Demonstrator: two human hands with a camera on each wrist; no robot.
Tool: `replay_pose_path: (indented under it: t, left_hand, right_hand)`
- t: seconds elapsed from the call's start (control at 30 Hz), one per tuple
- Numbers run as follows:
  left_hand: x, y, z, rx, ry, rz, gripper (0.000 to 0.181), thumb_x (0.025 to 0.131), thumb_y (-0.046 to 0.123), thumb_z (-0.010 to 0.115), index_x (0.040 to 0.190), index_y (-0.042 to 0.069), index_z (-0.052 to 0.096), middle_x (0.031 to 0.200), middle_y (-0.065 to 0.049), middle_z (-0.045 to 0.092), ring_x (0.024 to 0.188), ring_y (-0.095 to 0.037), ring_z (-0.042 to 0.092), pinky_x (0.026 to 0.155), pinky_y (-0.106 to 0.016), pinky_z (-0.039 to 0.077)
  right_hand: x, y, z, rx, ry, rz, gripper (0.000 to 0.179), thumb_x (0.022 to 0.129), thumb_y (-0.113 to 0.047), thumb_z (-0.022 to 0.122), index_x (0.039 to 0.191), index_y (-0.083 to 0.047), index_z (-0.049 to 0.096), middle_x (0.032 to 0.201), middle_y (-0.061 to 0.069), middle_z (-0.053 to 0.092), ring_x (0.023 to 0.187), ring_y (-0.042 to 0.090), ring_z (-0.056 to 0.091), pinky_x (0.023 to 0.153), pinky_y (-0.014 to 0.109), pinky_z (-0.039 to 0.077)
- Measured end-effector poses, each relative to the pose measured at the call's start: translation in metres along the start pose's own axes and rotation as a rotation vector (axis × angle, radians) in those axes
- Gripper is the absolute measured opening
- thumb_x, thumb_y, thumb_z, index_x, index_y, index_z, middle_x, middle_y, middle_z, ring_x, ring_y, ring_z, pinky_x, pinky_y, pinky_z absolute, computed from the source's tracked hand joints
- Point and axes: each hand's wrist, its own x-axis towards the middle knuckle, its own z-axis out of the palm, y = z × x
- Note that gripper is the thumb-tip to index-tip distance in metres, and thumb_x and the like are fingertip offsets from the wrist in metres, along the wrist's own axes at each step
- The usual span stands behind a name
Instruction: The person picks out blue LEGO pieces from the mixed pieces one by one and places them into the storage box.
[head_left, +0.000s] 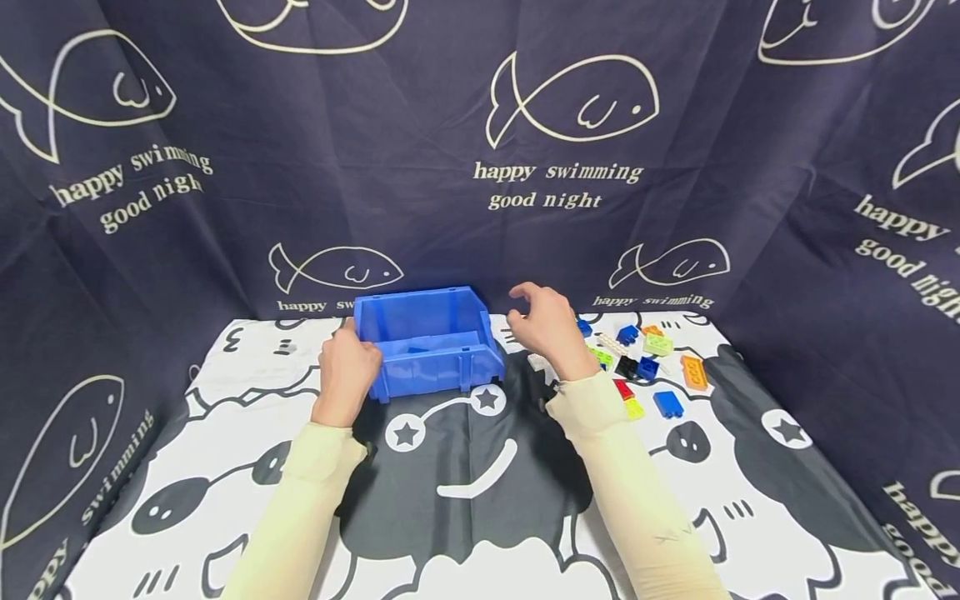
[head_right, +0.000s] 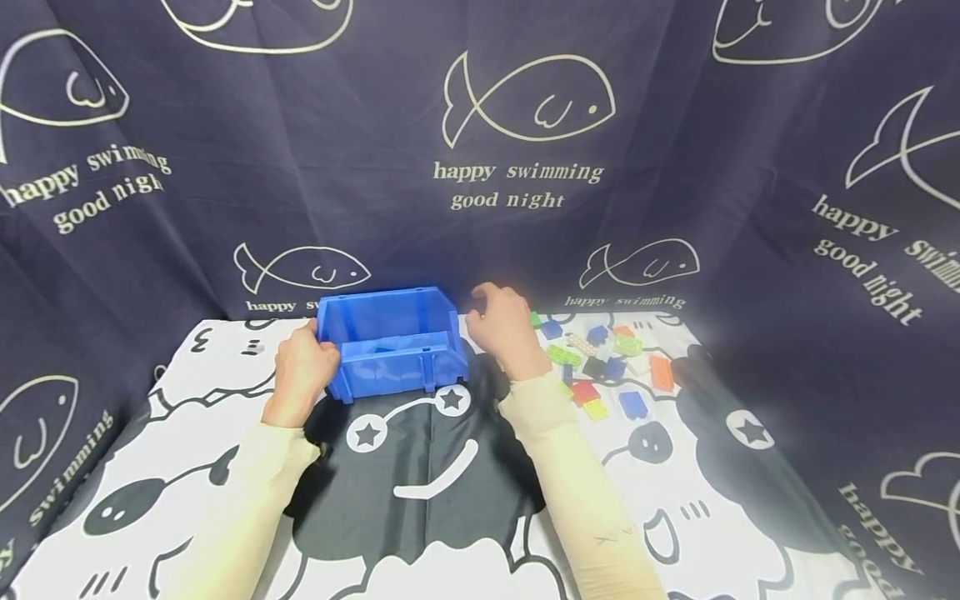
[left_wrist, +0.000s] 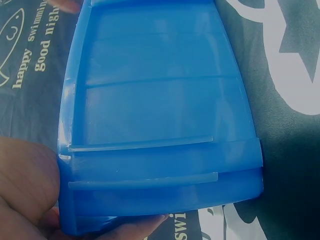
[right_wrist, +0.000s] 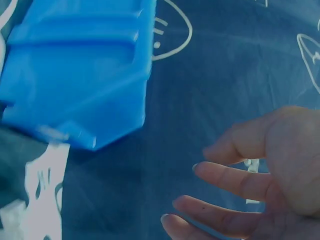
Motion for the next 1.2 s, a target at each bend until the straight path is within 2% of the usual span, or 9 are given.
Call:
replay_pose_path:
  t: [0.23, 0.37, 0.7, 0.8, 0.9, 1.03, 1.2]
  left_hand:
    - [0.0, 0.0, 0.001, 0.008, -0.006, -0.011, 0.036, 0.086, 0.006, 0.048, 0.115, -0.007, 0.063, 0.106, -0.035, 0.068, 0.096, -0.057, 0.066, 0.081, -0.063, 0.05]
    - [-0.001, -0.001, 0.001, 0.009, -0.005, -0.013, 0.038, 0.086, 0.006, 0.048, 0.118, -0.008, 0.063, 0.105, -0.035, 0.068, 0.095, -0.057, 0.066, 0.081, -0.063, 0.05]
    - [0.0, 0.0, 0.001, 0.006, -0.006, -0.024, 0.037, 0.087, 0.006, 0.048, 0.118, -0.006, 0.063, 0.107, -0.034, 0.069, 0.096, -0.056, 0.066, 0.082, -0.062, 0.05]
    - [0.0, 0.001, 0.0, 0.009, -0.011, -0.022, 0.036, 0.086, 0.007, 0.048, 0.116, -0.006, 0.063, 0.107, -0.035, 0.068, 0.098, -0.057, 0.066, 0.083, -0.063, 0.049]
    - [0.001, 0.001, -0.001, 0.014, -0.013, -0.016, 0.033, 0.087, 0.007, 0.049, 0.114, -0.006, 0.063, 0.106, -0.034, 0.069, 0.1, -0.058, 0.065, 0.084, -0.064, 0.048]
    - [0.002, 0.001, -0.002, 0.022, -0.022, -0.022, 0.033, 0.087, 0.008, 0.05, 0.115, -0.005, 0.063, 0.106, -0.033, 0.069, 0.102, -0.058, 0.065, 0.085, -0.063, 0.048]
    - [0.002, 0.001, -0.001, 0.022, -0.034, -0.033, 0.035, 0.088, 0.008, 0.05, 0.118, -0.005, 0.063, 0.106, -0.033, 0.069, 0.102, -0.057, 0.065, 0.085, -0.063, 0.048]
  right_hand:
    - [0.0, 0.037, -0.009, 0.013, -0.028, 0.083, 0.045, 0.091, -0.019, 0.055, 0.134, -0.008, 0.065, 0.13, 0.024, 0.065, 0.119, 0.041, 0.059, 0.103, 0.055, 0.045]
    - [0.001, 0.052, -0.01, 0.016, -0.063, 0.121, 0.046, 0.092, -0.02, 0.054, 0.135, -0.007, 0.064, 0.134, 0.024, 0.064, 0.12, 0.042, 0.059, 0.101, 0.054, 0.046]
    - [0.005, 0.075, 0.006, -0.032, -0.088, 0.141, 0.049, 0.089, -0.018, 0.056, 0.134, -0.004, 0.065, 0.13, 0.019, 0.067, 0.1, 0.037, 0.059, 0.088, 0.048, 0.047]
    - [0.005, 0.08, 0.012, -0.027, -0.117, 0.162, 0.05, 0.087, -0.017, 0.058, 0.135, -0.005, 0.065, 0.129, 0.02, 0.067, 0.09, 0.037, 0.064, 0.076, 0.044, 0.053]
    - [0.006, 0.085, 0.017, -0.05, -0.148, 0.176, 0.051, 0.086, -0.017, 0.059, 0.136, -0.005, 0.064, 0.129, 0.021, 0.066, 0.091, 0.038, 0.066, 0.07, 0.04, 0.054]
    - [0.008, 0.089, 0.022, -0.097, -0.19, 0.181, 0.054, 0.083, -0.013, 0.059, 0.135, -0.003, 0.064, 0.131, 0.023, 0.066, 0.108, 0.039, 0.063, 0.086, 0.044, 0.051]
    - [0.007, 0.094, 0.027, -0.13, -0.241, 0.178, 0.055, 0.08, -0.009, 0.058, 0.134, -0.002, 0.065, 0.134, 0.024, 0.065, 0.116, 0.041, 0.061, 0.1, 0.052, 0.047]
